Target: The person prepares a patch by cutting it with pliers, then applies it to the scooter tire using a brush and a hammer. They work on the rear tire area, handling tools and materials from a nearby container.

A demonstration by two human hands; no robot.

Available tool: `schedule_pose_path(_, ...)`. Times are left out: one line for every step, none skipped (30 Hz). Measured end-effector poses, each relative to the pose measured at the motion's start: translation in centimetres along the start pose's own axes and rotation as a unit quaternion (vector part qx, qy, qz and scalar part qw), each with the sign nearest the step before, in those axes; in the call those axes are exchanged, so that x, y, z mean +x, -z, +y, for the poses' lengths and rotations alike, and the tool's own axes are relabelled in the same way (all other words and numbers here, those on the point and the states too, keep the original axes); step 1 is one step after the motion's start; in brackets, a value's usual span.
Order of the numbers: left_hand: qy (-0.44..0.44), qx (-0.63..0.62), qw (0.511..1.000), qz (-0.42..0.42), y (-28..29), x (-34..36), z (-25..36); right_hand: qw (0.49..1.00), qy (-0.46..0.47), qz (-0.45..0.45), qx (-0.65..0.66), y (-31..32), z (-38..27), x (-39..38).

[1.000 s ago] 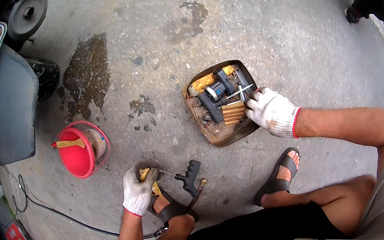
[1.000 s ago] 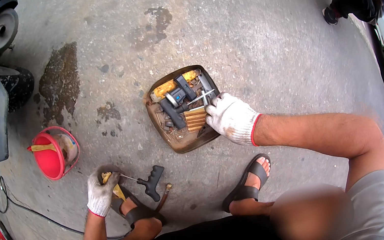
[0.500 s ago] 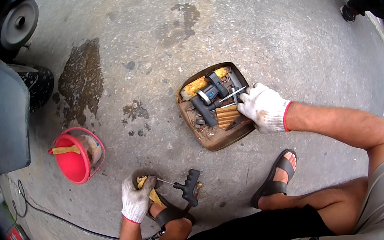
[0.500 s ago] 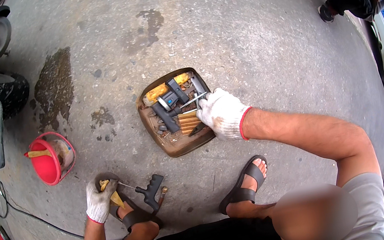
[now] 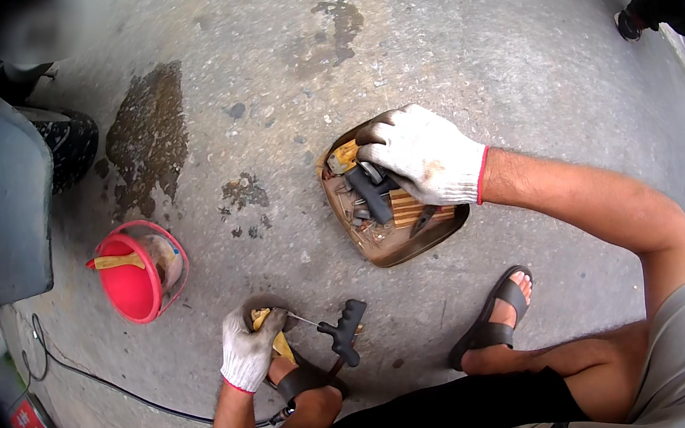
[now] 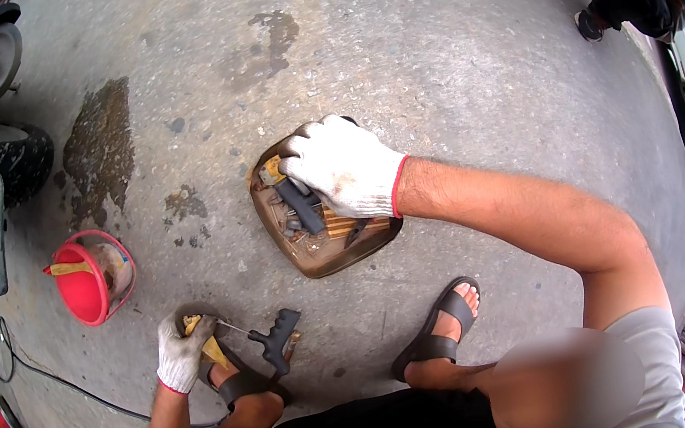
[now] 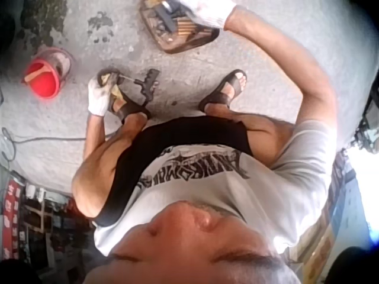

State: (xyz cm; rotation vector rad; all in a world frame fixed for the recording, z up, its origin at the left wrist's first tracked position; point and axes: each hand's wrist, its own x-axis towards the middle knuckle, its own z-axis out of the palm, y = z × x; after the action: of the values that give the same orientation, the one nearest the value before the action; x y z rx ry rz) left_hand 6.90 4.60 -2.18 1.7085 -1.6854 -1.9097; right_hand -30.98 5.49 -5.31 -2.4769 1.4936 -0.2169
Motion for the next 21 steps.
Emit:
schedule_pose_path(0.001, -0.008, 1.0, -0.001, -0.1, 0.0, 0.0, 1.0, 0.025, 0.011, 0.005, -0.8, -0.2, 0.8)
schedule_pose_path(-0.001, -0.003, 1.0, -0.002, 0.0, 0.0, 0.0, 0.999, 0.026, -0.023, 0.0, -1.5, -0.5, 1.6)
schedule_pose_path(-0.003, 0.003, 1.0, -0.004, 0.1, 0.0, 0.0, 0.999, 0.019, -0.048, -0.015, -2.0, -0.6, 1.9)
schedule_pose_path(-0.005, 0.009, 1.0, -0.005, 0.2, 0.0, 0.0, 0.997, 0.012, -0.074, -0.031, -2.3, -0.7, 2.1)
schedule_pose_path(-0.005, 0.006, 1.0, -0.001, 0.2, -0.1, -0.2, 0.996, 0.004, -0.089, -0.02, -2.0, -0.8, 2.4)
schedule_pose_path(-0.005, 0.002, 1.0, 0.003, 0.3, -0.2, -0.5, 0.995, -0.003, -0.104, -0.01, -1.5, -0.8, 2.6)
schedule_pose_path(-0.005, -0.002, 1.0, 0.006, 0.4, -0.2, -0.7, 0.993, -0.01, -0.119, 0.0, -1.1, -0.7, 2.9)
schedule_pose_path(0.0, 0.002, 1.0, 0.004, 0.4, -0.3, -0.6, 0.992, -0.012, -0.116, 0.044, -0.9, -0.1, 2.8)
schedule_pose_path(0.006, 0.006, 1.0, 0.001, 0.4, -0.3, -0.5, 0.993, -0.024, -0.095, 0.06, -0.6, 0.3, 2.3)
schedule_pose_path(0.012, 0.01, 1.0, -0.002, 0.5, -0.3, -0.4, 0.994, -0.037, -0.074, 0.076, -0.3, 0.6, 1.8)
schedule_pose_path(0.005, 0.028, 1.0, -0.004, 0.6, -0.2, -0.6, 0.993, -0.045, -0.059, 0.096, -0.2, 1.3, 1.6)
schedule_pose_path(-0.002, 0.047, 0.999, -0.006, 0.6, -0.1, -0.8, 0.992, -0.058, -0.054, 0.094, -0.1, 1.8, 1.4)
schedule_pose_path(-0.008, 0.065, 0.998, -0.009, 0.7, -0.1, -0.9, 0.989, -0.08, -0.076, 0.1, 0.0, 2.2, 0.9)
schedule_pose_path(-0.004, 0.05, 0.999, -0.01, 0.7, -0.1, -1.0, 0.984, -0.102, -0.099, 0.105, 0.6, 2.3, 0.8)
schedule_pose_path(-0.001, 0.035, 0.999, -0.01, 0.6, -0.1, -1.0, 0.974, -0.138, -0.145, 0.103, 1.2, 2.4, 0.7)
schedule_pose_path(0.003, 0.021, 1.0, -0.011, 0.5, 0.0, -1.0, 0.971, -0.15, -0.163, 0.093, 1.6, 2.5, 0.9)
schedule_pose_path(0.003, 0.013, 1.0, -0.011, 0.4, 0.0, -0.9, 0.967, -0.162, -0.179, 0.083, 2.0, 2.7, 1.0)
schedule_pose_path(0.002, 0.006, 1.0, -0.01, 0.4, 0.0, -0.9, 0.962, -0.175, -0.196, 0.074, 2.1, 2.8, 1.1)
schedule_pose_path(0.001, -0.001, 1.0, -0.01, 0.3, 0.0, -0.9, 0.96, -0.187, -0.199, 0.058, 2.1, 2.7, 1.3)
schedule_pose_path(0.003, -0.002, 1.0, -0.011, 0.3, 0.1, -1.1, 0.97, -0.149, -0.192, 0.01, 2.1, 2.3, 1.7)
schedule_pose_path(0.005, -0.002, 1.0, -0.013, 0.4, 0.1, -1.4, 0.976, -0.11, -0.183, -0.039, 1.9, 1.7, 2.1)
